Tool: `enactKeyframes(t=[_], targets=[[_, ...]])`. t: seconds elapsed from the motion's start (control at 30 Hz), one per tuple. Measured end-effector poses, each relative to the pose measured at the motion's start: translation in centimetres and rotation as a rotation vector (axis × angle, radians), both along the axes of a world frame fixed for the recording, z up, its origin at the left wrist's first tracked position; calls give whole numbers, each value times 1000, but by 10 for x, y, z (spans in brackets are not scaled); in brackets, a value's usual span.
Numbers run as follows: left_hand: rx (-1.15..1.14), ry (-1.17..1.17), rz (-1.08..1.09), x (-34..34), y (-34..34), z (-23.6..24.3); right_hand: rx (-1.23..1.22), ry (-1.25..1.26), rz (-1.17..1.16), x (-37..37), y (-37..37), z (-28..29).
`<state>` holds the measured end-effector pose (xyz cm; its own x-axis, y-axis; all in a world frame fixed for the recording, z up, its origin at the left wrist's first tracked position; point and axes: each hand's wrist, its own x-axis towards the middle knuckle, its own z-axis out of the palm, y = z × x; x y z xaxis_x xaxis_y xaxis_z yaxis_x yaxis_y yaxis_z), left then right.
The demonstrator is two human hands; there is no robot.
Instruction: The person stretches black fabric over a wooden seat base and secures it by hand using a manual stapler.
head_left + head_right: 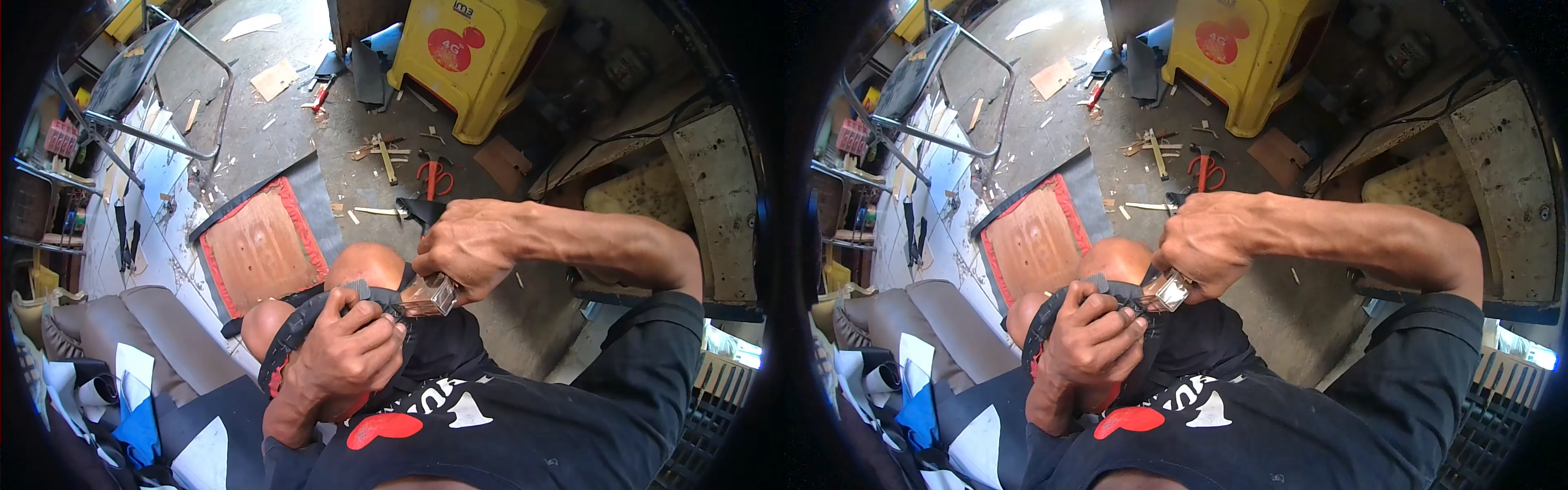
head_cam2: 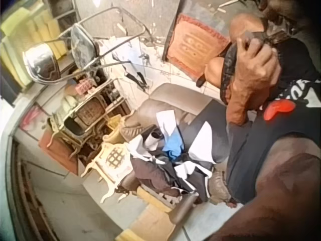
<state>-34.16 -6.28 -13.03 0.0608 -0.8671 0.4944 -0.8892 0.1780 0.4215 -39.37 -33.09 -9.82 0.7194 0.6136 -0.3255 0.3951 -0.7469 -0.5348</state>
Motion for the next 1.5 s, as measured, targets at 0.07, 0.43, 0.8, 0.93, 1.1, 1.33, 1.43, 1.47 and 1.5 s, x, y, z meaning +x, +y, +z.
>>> enactKeyframes(t=[0.07, 0.43, 0.8, 0.93, 1.1, 1.33, 1.43, 1.47, 1.5], targets=[[7, -2, 21, -2, 1, 1, -68, -3, 42, 6, 3, 0], [14, 79, 117, 2, 1, 7, 160, 91, -223, -25, -21, 1], [313, 91, 227, -6, -10, 32, -253, 108, -1370, -199, 26, -312], [360, 33, 261, -18, -18, 32, -326, 156, -1474, -224, 50, -327], [264, 282, 292, -12, -20, 31, -376, 531, -1179, -212, 32, -327], [111, 389, 343, -7, -12, 27, 653, -212, -1338, -96, 55, -102], [27, 348, 336, -12, -8, 22, 638, -369, -919, -82, 65, -39], [-6, 340, 333, -13, -6, 19, 550, -411, -808, -77, 71, -30], [-55, 321, 348, -15, -4, 16, 462, -440, -850, -75, 81, -25]])
